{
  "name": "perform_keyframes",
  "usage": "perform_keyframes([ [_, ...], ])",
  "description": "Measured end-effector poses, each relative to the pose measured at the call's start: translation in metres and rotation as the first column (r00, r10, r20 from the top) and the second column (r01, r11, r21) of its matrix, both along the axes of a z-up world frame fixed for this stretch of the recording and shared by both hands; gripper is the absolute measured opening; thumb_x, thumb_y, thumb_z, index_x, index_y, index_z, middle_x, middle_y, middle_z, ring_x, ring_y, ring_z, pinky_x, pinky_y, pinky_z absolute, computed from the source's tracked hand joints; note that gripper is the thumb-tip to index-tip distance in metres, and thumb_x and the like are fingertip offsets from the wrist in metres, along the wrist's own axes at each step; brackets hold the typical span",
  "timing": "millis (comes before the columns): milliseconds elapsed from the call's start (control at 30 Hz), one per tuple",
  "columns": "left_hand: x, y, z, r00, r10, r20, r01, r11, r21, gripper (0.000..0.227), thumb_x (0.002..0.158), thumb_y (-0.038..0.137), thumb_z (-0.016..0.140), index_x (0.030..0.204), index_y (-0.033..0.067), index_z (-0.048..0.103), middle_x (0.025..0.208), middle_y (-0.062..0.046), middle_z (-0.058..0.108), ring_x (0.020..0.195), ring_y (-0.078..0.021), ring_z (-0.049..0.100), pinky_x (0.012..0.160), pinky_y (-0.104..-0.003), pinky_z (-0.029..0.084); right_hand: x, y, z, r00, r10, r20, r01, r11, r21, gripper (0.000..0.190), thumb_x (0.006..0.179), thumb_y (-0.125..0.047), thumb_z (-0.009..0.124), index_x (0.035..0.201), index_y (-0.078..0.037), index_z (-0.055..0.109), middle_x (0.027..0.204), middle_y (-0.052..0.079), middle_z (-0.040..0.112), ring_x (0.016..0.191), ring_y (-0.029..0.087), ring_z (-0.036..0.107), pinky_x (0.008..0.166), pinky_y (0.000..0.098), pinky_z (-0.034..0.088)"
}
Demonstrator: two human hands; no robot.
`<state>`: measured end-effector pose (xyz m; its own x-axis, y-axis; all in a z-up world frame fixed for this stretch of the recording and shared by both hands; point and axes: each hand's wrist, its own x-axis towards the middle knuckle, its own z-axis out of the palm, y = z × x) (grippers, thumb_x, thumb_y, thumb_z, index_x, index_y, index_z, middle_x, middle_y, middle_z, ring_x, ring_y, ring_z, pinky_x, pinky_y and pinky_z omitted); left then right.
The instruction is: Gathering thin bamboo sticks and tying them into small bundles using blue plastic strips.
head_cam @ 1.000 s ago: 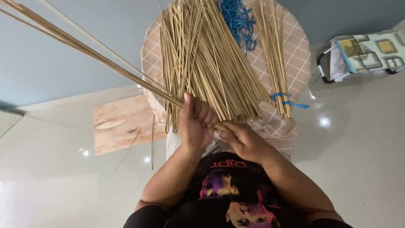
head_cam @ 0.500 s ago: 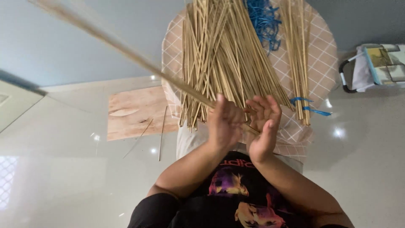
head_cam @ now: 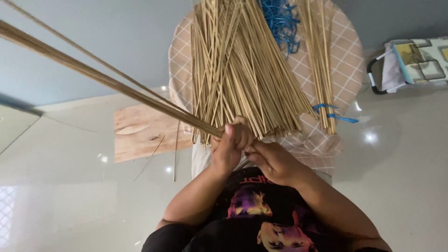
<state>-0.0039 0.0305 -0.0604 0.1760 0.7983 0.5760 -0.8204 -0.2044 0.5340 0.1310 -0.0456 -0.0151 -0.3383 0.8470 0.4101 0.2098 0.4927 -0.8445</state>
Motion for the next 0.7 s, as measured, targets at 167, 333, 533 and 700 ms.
perform_keyframes([
  [167,-0.008,-0.009,0.014,0.970,0.098,-0.223,-0.076,0.992,0.104,0.038,0.109,0.028,0.039,0.082,0.0026,0.049,0.073,-0.015,0.052,0.067,-0.0255,0.049,0.084,-0.040,0.044,0.013,0.004,-0.042,0.999,0.021,-0.040,-0.023,0.999,-0.037,0.026,0.104,-0.014,0.048,0.086,-0.003,0.062,0.058,0.010,0.062,0.044,0.025,0.054,0.046,0.0342,0.047],
  [333,-0.024,-0.029,0.057,0.481,0.860,-0.169,-0.707,0.495,0.504,0.058,0.099,0.021,0.058,0.142,-0.0055,0.030,0.146,-0.024,0.029,0.139,-0.0396,0.033,0.122,-0.048,0.026,0.037,0.010,-0.017,0.991,-0.119,0.059,0.120,0.993,-0.019,0.028,0.105,-0.013,0.048,0.082,-0.002,0.060,0.055,0.010,0.057,0.045,0.023,0.052,0.046,0.0330,0.045],
  [533,-0.034,-0.011,0.124,0.096,0.965,-0.244,0.289,0.207,0.935,0.015,0.101,0.014,0.063,0.113,0.0074,0.068,0.124,-0.013,0.069,0.113,-0.0284,0.067,0.099,-0.051,0.057,0.057,0.032,0.012,0.599,-0.103,0.794,-0.017,0.990,0.141,0.019,0.090,-0.029,0.062,0.101,-0.019,0.074,0.102,-0.003,0.078,0.081,0.022,0.072,0.071,0.0403,0.054],
  [700,-0.041,0.023,0.100,-0.101,0.755,-0.648,0.460,0.613,0.642,0.030,0.109,0.030,0.045,0.094,0.0053,0.056,0.068,-0.008,0.064,0.044,-0.0227,0.061,0.040,-0.035,0.049,0.055,0.062,0.059,0.387,-0.078,0.919,-0.162,0.975,0.151,0.034,0.109,-0.035,0.049,0.091,-0.009,0.063,0.061,0.008,0.071,0.050,0.024,0.070,0.053,0.0375,0.058],
])
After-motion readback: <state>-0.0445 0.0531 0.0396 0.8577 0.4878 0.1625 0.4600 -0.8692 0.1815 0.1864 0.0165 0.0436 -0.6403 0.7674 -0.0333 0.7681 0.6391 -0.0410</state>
